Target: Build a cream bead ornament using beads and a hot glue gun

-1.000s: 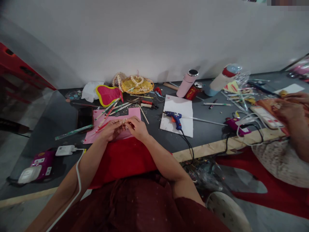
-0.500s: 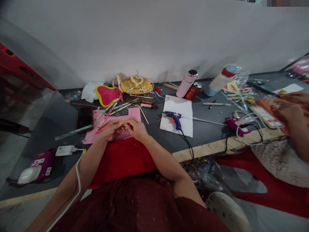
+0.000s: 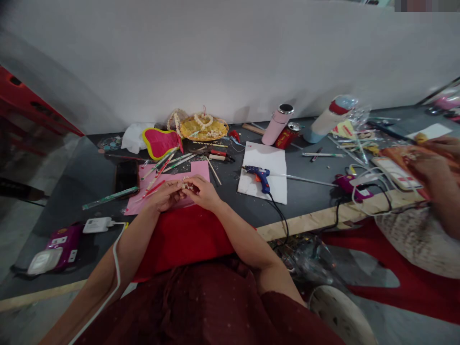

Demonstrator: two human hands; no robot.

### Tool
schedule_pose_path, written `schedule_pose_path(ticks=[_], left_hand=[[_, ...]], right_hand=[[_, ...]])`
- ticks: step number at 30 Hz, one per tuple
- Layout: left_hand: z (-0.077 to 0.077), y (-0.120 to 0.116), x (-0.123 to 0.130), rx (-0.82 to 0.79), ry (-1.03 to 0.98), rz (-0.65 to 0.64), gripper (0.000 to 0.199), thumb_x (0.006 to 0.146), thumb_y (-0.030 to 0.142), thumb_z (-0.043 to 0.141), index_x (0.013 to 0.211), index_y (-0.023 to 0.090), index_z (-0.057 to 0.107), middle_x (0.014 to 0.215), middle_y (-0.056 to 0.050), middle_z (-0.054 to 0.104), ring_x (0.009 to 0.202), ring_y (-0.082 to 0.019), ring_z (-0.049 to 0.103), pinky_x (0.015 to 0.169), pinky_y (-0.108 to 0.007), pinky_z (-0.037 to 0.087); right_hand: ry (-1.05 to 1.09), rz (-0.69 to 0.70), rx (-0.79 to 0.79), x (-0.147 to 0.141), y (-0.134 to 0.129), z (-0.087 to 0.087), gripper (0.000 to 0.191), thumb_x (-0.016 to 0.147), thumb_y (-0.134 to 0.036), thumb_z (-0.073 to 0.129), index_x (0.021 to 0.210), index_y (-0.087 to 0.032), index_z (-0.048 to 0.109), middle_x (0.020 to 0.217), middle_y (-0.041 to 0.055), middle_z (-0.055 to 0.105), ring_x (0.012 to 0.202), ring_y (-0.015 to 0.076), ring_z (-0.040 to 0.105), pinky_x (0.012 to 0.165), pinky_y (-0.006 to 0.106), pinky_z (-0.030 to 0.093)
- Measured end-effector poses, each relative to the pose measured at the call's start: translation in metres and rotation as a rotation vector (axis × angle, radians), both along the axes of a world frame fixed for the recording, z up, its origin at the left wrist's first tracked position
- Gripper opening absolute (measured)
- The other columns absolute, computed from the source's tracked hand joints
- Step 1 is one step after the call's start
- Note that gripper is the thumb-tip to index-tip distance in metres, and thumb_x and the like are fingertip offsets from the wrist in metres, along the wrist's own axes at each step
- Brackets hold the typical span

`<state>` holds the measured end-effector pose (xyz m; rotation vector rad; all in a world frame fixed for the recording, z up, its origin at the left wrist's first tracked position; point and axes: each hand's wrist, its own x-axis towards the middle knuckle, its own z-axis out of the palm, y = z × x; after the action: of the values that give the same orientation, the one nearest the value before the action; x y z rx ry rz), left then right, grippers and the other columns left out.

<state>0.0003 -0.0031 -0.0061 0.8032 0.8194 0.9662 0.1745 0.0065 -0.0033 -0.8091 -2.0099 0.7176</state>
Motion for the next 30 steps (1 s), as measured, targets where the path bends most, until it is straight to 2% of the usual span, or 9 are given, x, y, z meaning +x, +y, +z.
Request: schedule_pose_path(ticks=[7,14,23,30], left_hand=[[-0.0009,0.0006,0.0016,0.027,-0.001,0.024,0.026,0.072,0.035,0.070,0.078,0.010,0.069,0.068,-0.005,0.063,0.058,-0.009,0.055,0.056,-0.021,0.042],[-0.0013,0.0005,0.0007,0.009,0.001,0.014,0.023,0.069,0.028,0.073,0.082,0.010,0.069,0.069,-0.004,0.064,0.058,-0.009,0.056,0.059,-0.021,0.043],[-0.0022,0.0005,-0.0006,0.009,0.011,0.016,0.022,0.066,0.026,0.075,0.080,0.011,0.069,0.070,-0.003,0.064,0.058,-0.009,0.055,0.059,-0.021,0.043],[0.0005,-0.0003,0.0009,0.024,0.016,0.032,0.020,0.068,0.026,0.073,0.080,0.010,0.069,0.069,-0.004,0.064,0.059,-0.009,0.056,0.059,-0.022,0.044]], right_hand=[[-0.003,-0.049,0.004,-0.0004,0.0001,-0.0001,0.019,0.086,-0.031,0.053,0.100,-0.019,0.060,0.090,0.0048,0.060,0.072,0.0108,0.055,0.066,0.024,0.047],[-0.086,-0.045,0.036,0.0015,0.0002,0.0002,0.019,0.086,-0.026,0.052,0.102,-0.019,0.060,0.093,0.0052,0.061,0.075,0.0115,0.057,0.068,0.023,0.048],[-0.088,-0.020,0.051,0.0021,0.0004,-0.0003,0.018,0.086,-0.025,0.053,0.102,-0.020,0.061,0.093,0.0051,0.061,0.079,0.0123,0.058,0.071,0.024,0.048],[-0.096,-0.003,0.030,0.0057,0.0035,0.0025,0.022,0.086,-0.027,0.054,0.106,-0.022,0.059,0.096,0.0049,0.061,0.081,0.0130,0.058,0.073,0.025,0.048]])
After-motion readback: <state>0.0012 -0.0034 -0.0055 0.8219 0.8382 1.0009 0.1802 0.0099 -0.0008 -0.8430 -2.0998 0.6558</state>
